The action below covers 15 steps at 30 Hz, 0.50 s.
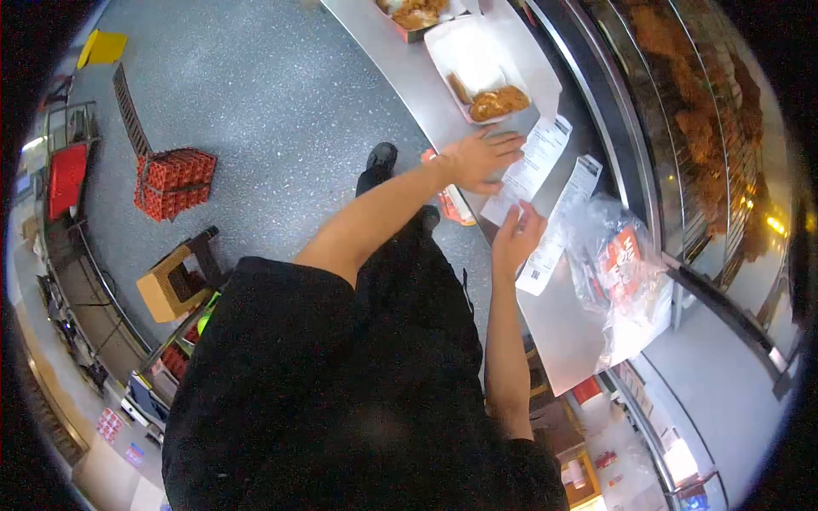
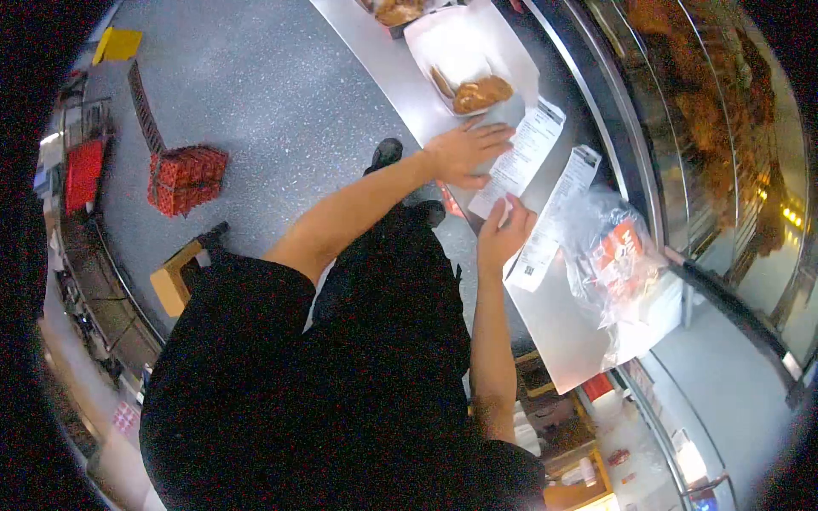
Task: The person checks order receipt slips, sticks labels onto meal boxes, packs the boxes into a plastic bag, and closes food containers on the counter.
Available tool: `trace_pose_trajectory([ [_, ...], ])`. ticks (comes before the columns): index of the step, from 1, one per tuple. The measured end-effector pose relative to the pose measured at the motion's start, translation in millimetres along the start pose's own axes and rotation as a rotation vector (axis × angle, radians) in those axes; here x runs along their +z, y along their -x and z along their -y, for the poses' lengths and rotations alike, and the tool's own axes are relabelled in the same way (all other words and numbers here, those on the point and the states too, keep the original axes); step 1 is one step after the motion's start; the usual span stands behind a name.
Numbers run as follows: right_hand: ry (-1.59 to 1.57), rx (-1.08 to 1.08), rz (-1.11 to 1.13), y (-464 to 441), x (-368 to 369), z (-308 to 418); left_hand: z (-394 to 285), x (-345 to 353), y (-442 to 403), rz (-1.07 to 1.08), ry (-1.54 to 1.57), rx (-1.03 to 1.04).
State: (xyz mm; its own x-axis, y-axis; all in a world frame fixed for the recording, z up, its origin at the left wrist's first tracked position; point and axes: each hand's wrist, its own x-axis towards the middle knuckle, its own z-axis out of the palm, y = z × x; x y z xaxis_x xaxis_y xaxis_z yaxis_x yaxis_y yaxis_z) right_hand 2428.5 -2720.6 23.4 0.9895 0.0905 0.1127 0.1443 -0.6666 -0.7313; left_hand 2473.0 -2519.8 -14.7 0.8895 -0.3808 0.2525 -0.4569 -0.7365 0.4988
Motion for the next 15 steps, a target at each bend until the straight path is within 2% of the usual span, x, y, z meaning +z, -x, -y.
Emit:
trace_pose_trajectory([
  [4, -0.029, -0.343, 0.06, -70, 26, 91, -4, -5, -2, -0.011, 0.066, -0.087],
  [6, 0.133, -0.503, 0.049, -105, 56, 125, 1, 6, 1, -0.097, 0.031, -0.011],
  [9, 0.382, -0.58, 0.196, -135, 92, 151, 4, 12, 1, -0.142, 0.07, 0.015],
  [12, 0.598, -0.56, 0.354, -147, 105, 167, 4, 14, -2, -0.143, 0.195, -0.074],
  [13, 0.451, -0.485, 0.353, -151, 104, 168, 3, 14, -2, -0.138, 0.246, -0.116],
  [15, 0.161, -0.329, 0.34, -156, 92, 167, 2, -2, -2, 0.037, 0.241, -0.121],
])
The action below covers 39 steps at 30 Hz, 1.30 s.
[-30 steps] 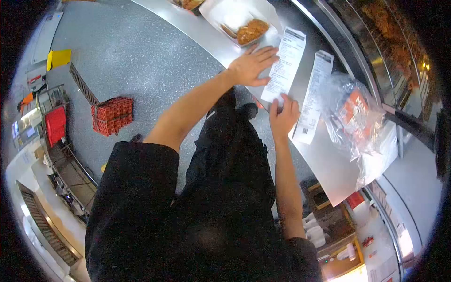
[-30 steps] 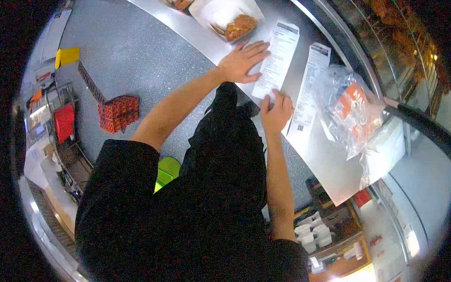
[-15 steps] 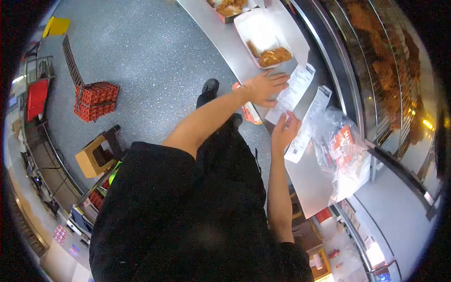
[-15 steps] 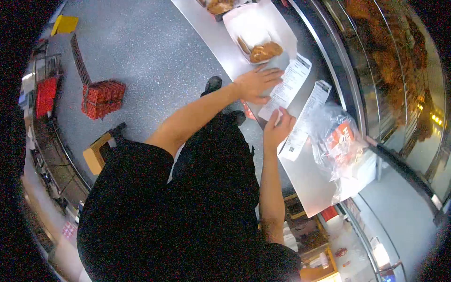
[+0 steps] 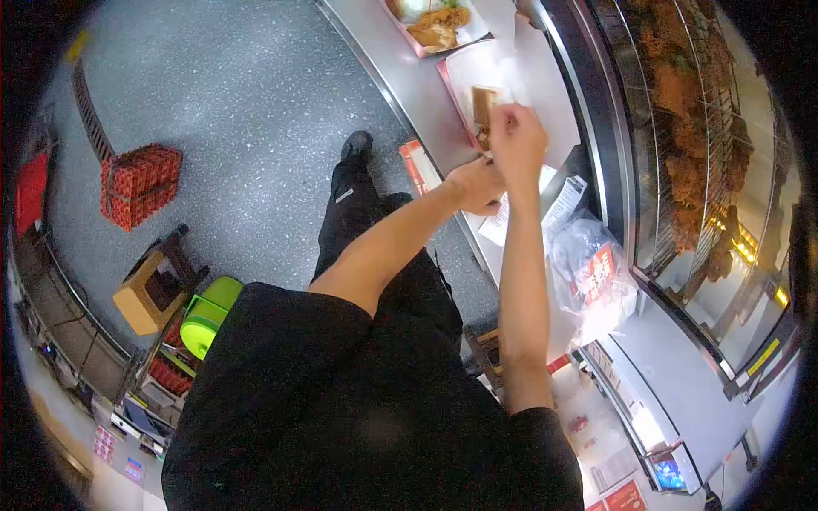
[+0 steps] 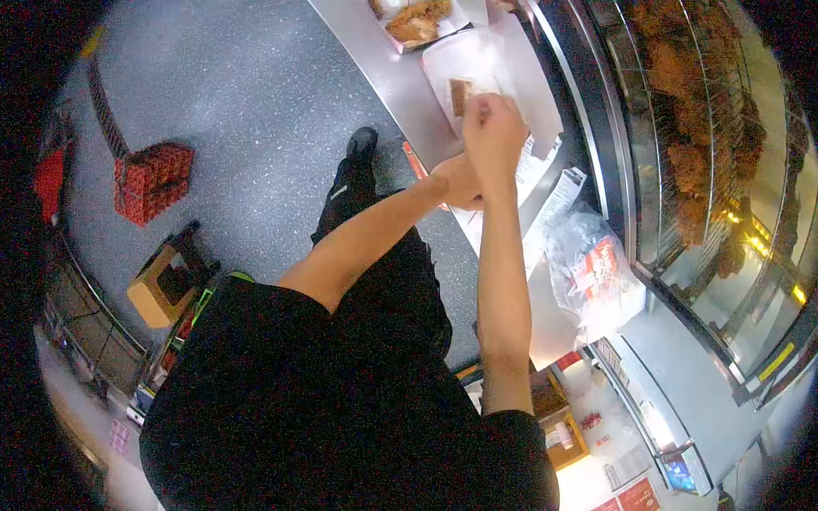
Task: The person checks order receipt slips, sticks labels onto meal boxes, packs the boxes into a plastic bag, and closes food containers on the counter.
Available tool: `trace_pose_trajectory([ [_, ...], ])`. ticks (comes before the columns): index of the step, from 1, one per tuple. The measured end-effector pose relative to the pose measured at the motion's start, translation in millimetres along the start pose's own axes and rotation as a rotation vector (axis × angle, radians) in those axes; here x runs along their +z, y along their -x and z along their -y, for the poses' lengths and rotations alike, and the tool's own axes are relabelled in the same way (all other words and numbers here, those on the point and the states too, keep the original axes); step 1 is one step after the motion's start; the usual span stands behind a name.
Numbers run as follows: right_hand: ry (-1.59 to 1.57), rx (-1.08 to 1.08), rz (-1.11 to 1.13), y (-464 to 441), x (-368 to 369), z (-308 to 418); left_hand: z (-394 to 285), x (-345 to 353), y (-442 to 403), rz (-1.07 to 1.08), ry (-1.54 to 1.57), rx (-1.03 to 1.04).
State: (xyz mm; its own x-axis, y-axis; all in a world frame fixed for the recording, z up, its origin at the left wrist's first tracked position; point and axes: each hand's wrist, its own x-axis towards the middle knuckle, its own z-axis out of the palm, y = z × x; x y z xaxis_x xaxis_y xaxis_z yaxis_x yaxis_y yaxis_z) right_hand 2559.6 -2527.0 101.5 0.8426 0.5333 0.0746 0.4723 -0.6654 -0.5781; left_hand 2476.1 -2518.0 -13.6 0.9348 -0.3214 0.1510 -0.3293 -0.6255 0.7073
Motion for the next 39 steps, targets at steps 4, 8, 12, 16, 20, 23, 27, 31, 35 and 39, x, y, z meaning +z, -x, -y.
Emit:
trace_pose_trajectory([
  [4, -0.914, 0.568, 0.011, 11, -47, 22, 1, -6, 2, -0.04, -0.154, 0.052],
  [8, -1.125, 0.58, -0.144, 18, -59, 26, 2, -5, -1, -0.015, -0.13, 0.029],
  [12, -0.814, 0.465, -0.264, 22, -50, 20, 2, -10, -4, -0.041, -0.105, 0.07],
  [16, -0.363, 0.339, -0.462, 24, -48, 33, 0, -7, -7, -0.087, -0.032, 0.024],
  [20, -0.107, 0.168, -0.365, 25, -29, 33, 33, 39, -4, -0.126, 0.382, -0.089],
  [23, 0.142, 0.149, -0.317, 36, 8, 28, 33, 72, -1, -0.098, 0.451, -0.083],
  [27, 0.041, 0.082, -0.399, 71, 13, 48, -1, -17, -4, -0.009, -0.074, 0.127],
  [31, -0.305, 0.29, -0.345, 139, 6, 43, -1, -16, -13, 0.062, -0.106, 0.117],
  [35, -0.261, 0.532, -0.293, 205, -16, 14, -5, -12, -10, 0.111, -0.178, 0.071],
  [39, -0.184, 0.628, -0.302, 256, -24, -38, -6, -9, -10, 0.09, -0.208, 0.077],
])
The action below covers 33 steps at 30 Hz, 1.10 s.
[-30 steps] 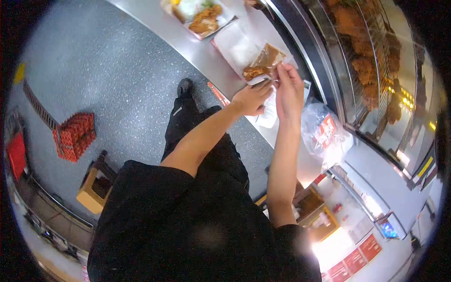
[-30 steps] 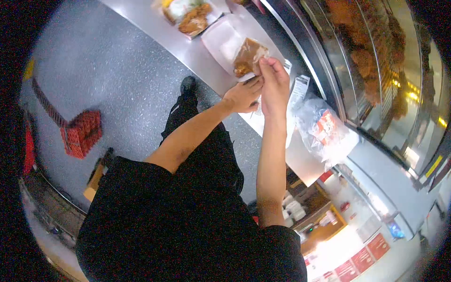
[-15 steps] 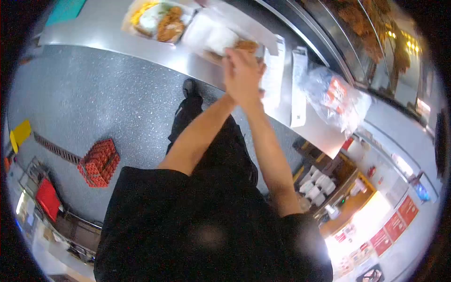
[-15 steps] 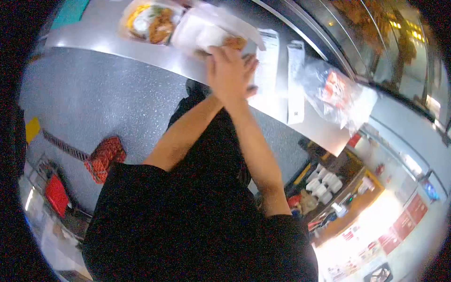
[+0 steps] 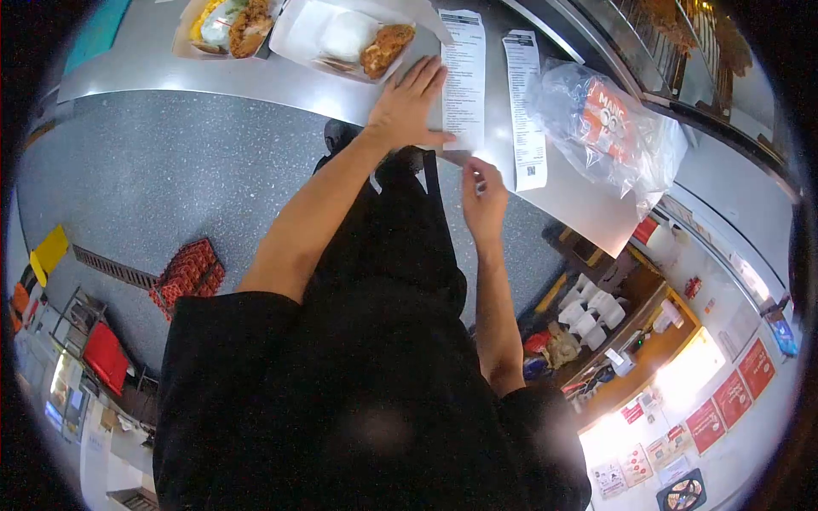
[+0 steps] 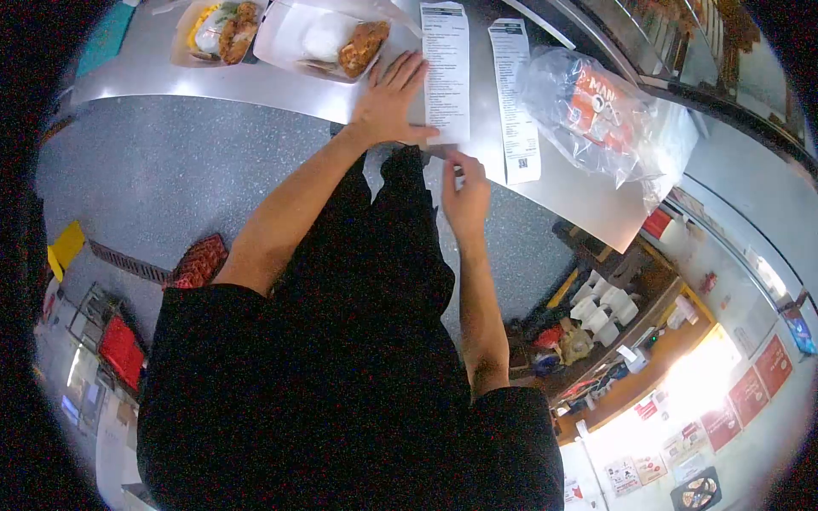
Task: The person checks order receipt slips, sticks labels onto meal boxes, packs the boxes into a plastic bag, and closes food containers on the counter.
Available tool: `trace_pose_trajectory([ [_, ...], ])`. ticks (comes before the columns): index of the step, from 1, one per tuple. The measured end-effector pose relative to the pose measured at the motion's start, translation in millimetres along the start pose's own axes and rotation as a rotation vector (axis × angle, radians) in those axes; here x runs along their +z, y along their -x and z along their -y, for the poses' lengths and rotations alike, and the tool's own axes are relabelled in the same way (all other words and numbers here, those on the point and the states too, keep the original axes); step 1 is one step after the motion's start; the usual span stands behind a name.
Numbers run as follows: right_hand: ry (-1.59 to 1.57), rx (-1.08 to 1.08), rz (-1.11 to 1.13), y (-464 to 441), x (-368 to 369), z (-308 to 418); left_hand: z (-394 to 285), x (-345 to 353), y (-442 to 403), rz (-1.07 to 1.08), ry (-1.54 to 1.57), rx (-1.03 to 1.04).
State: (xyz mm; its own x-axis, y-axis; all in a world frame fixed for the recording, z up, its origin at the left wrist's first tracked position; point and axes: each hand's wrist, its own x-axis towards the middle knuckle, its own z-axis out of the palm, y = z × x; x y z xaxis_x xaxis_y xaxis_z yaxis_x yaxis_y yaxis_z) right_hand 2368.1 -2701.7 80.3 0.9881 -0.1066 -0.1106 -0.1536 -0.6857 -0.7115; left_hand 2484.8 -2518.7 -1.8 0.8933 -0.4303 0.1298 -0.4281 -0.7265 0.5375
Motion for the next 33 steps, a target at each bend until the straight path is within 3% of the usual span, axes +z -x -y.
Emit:
trace_pose_trajectory([
  [7, -0.058, 0.032, -0.024, -25, -28, -33, -9, -6, -1, 0.001, -0.097, 0.032],
  [10, -0.055, -0.124, -0.024, -35, -13, -64, -10, -7, -1, 0.0, -0.115, 0.043],
  [16, 0.247, -0.45, -0.077, -42, 10, -97, -13, -5, -1, 0.008, -0.118, 0.057],
  [33, 0.154, -0.448, -0.14, -45, 17, -107, -14, 4, -6, 0.0, -0.249, 0.033],
])
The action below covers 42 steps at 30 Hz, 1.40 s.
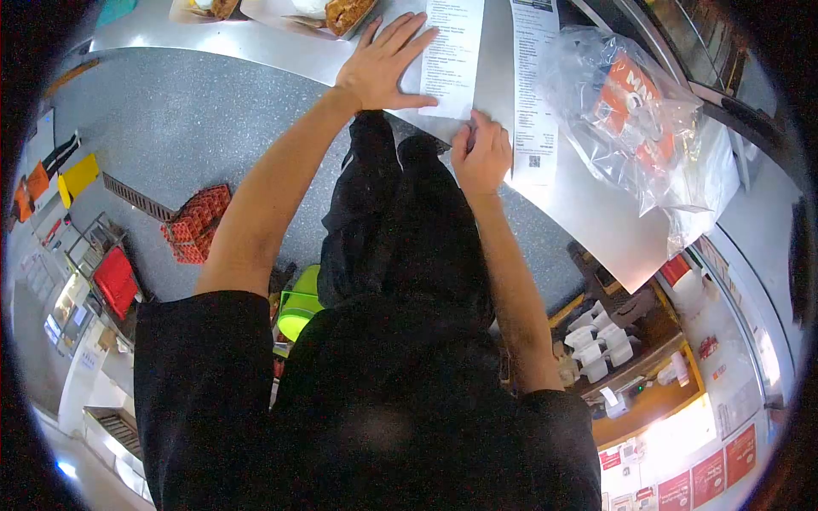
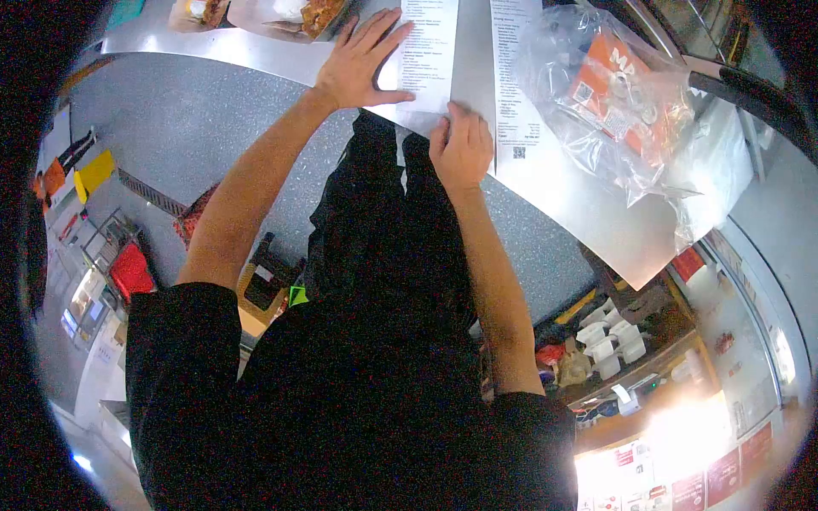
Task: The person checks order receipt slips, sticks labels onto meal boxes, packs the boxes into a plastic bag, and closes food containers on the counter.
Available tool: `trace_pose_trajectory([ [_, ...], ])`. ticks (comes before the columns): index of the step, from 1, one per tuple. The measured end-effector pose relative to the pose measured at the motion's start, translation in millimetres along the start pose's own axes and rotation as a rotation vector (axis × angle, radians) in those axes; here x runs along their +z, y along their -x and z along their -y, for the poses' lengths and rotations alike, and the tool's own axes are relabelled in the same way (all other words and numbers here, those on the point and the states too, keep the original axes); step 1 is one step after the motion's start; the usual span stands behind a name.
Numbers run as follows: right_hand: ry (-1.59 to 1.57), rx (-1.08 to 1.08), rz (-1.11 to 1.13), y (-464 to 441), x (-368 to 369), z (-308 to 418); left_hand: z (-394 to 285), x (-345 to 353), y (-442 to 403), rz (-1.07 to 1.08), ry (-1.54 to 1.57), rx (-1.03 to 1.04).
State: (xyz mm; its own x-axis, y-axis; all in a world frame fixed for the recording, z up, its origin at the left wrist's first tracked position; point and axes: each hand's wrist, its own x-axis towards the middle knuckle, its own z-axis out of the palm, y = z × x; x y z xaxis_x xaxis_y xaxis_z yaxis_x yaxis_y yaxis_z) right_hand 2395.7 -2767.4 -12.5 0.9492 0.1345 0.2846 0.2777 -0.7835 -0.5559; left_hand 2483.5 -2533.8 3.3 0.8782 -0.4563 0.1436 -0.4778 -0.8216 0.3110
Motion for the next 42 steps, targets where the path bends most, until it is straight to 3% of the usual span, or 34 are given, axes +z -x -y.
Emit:
trace_pose_trajectory([
  [42, 0.02, -0.038, -0.028, -3, -4, 6, 3, 6, 3, -0.017, -0.025, -0.065],
])
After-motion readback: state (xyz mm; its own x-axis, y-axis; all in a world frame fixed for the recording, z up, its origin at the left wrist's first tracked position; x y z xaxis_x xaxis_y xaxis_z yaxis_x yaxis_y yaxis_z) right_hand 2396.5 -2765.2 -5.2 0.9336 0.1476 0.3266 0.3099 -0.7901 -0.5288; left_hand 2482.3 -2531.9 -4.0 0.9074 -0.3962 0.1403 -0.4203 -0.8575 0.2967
